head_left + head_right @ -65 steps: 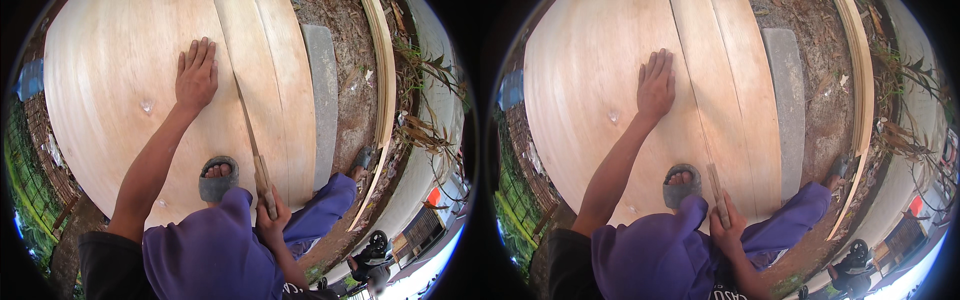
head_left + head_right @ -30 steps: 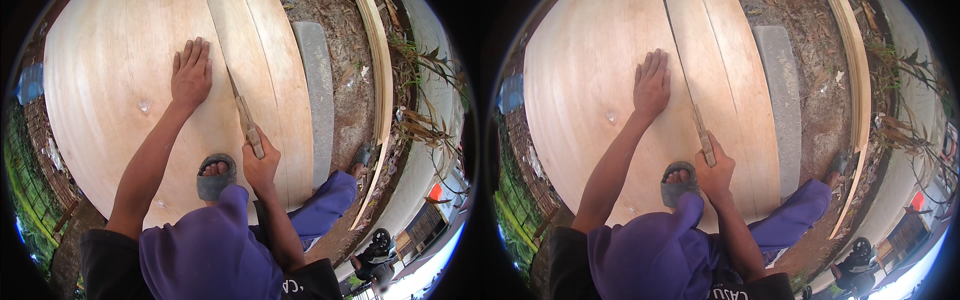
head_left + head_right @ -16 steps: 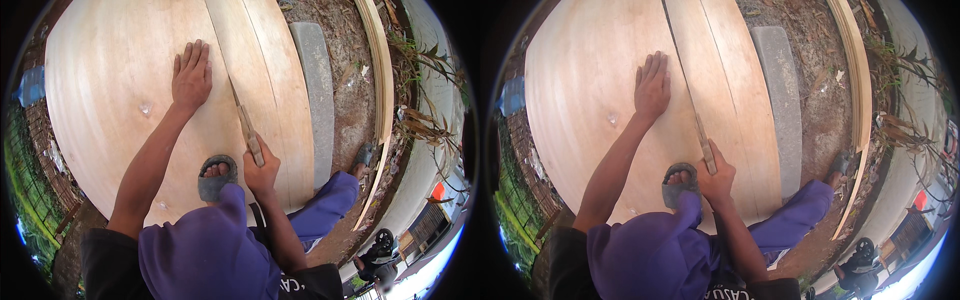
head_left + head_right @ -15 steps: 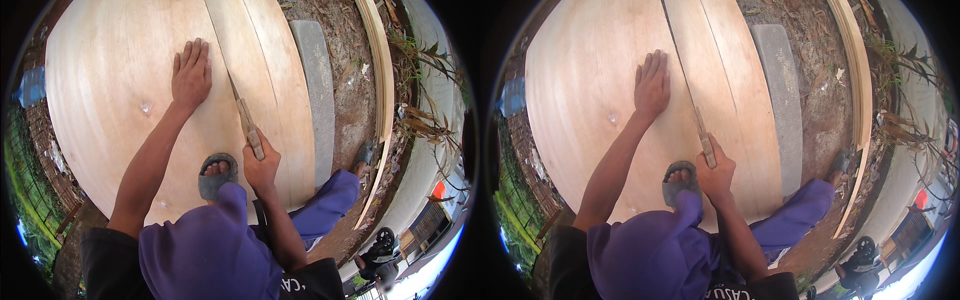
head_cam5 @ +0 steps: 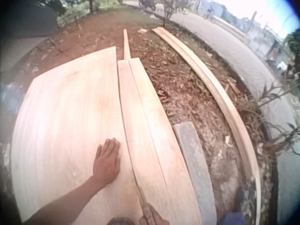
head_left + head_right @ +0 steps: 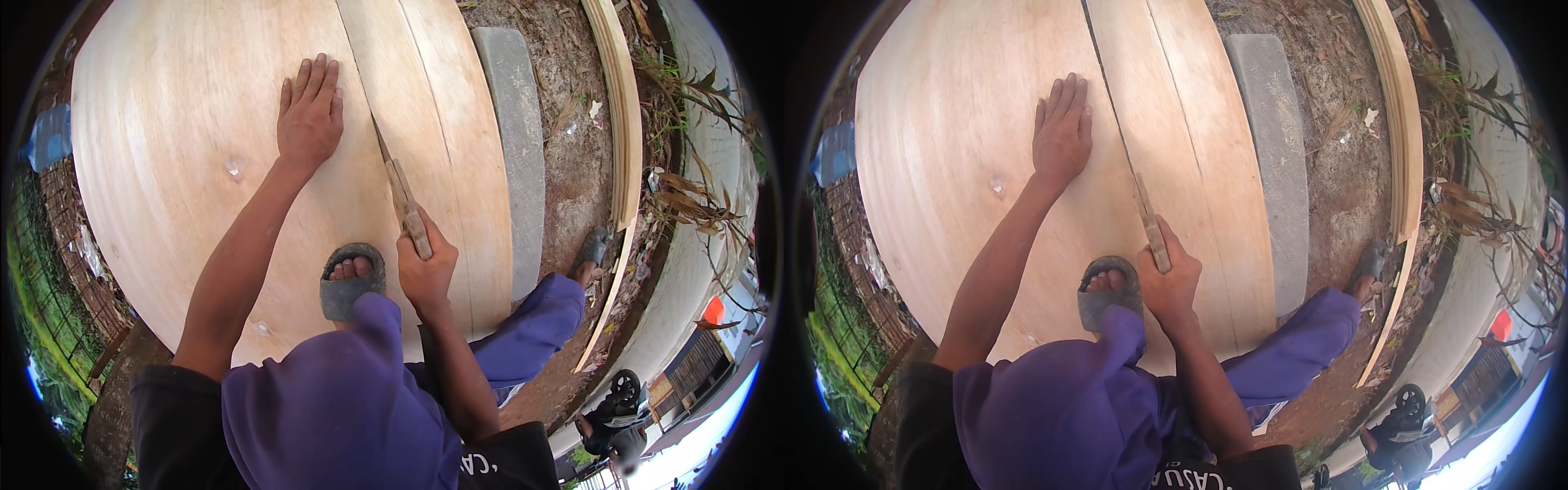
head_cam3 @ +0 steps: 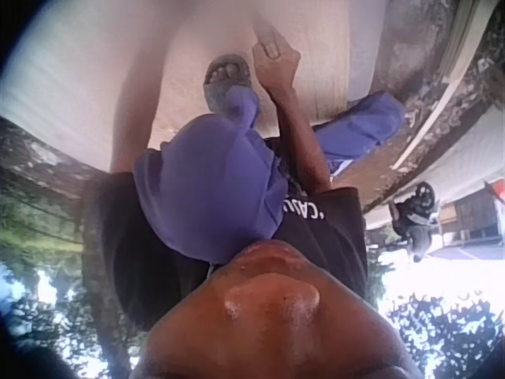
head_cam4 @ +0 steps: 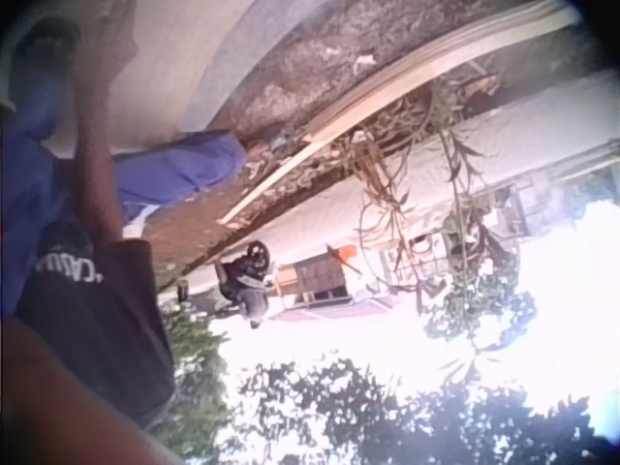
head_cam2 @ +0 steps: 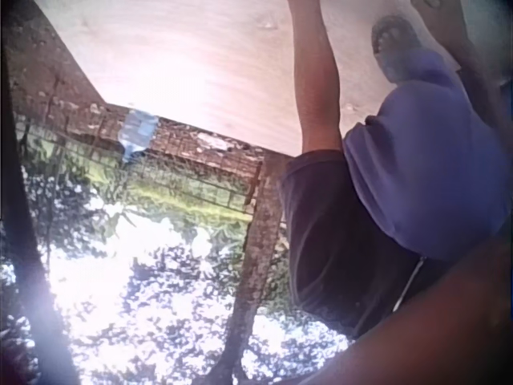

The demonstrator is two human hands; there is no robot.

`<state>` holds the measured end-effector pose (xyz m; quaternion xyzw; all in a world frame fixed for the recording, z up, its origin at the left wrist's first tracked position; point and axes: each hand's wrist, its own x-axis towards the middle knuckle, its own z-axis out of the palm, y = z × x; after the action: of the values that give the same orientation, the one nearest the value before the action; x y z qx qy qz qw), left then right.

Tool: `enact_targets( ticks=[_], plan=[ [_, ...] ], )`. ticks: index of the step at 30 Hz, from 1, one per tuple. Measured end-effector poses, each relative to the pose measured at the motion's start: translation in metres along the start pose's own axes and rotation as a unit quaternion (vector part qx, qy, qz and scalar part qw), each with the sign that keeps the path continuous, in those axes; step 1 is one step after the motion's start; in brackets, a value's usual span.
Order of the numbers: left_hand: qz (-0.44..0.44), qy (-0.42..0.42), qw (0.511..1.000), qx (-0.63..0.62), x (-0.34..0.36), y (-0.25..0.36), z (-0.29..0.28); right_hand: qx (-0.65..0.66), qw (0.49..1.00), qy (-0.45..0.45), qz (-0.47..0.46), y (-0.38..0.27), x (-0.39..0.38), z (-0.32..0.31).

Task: The person uses a hand saw to cut a large sheet of plywood placed on the ground. They repeatedly saw along a marked line, reposition the sheet, and continue cutting until a strip is separated.

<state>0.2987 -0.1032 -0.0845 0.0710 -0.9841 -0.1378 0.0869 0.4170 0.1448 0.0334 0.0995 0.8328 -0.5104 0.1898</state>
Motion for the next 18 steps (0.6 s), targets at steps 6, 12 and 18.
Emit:
enact_targets(
  ticks=[6,12,18],
  plan=[
    [-0.008,0.003,1.000,-0.005,-0.002,0.002,0.001,-0.119,0.991,-0.001,-0.061,-0.004,-0.123,-0.078],
    [-0.009,-0.003,1.000,-0.011,0.001,0.007,0.003,-0.028,0.999,0.014,-0.006,0.015,-0.067,-0.039],
    [-0.018,-0.016,1.000,0.000,-0.004,-0.006,-0.002,-0.027,1.000,-0.009,0.007,-0.006,-0.042,-0.026]
  ],
)
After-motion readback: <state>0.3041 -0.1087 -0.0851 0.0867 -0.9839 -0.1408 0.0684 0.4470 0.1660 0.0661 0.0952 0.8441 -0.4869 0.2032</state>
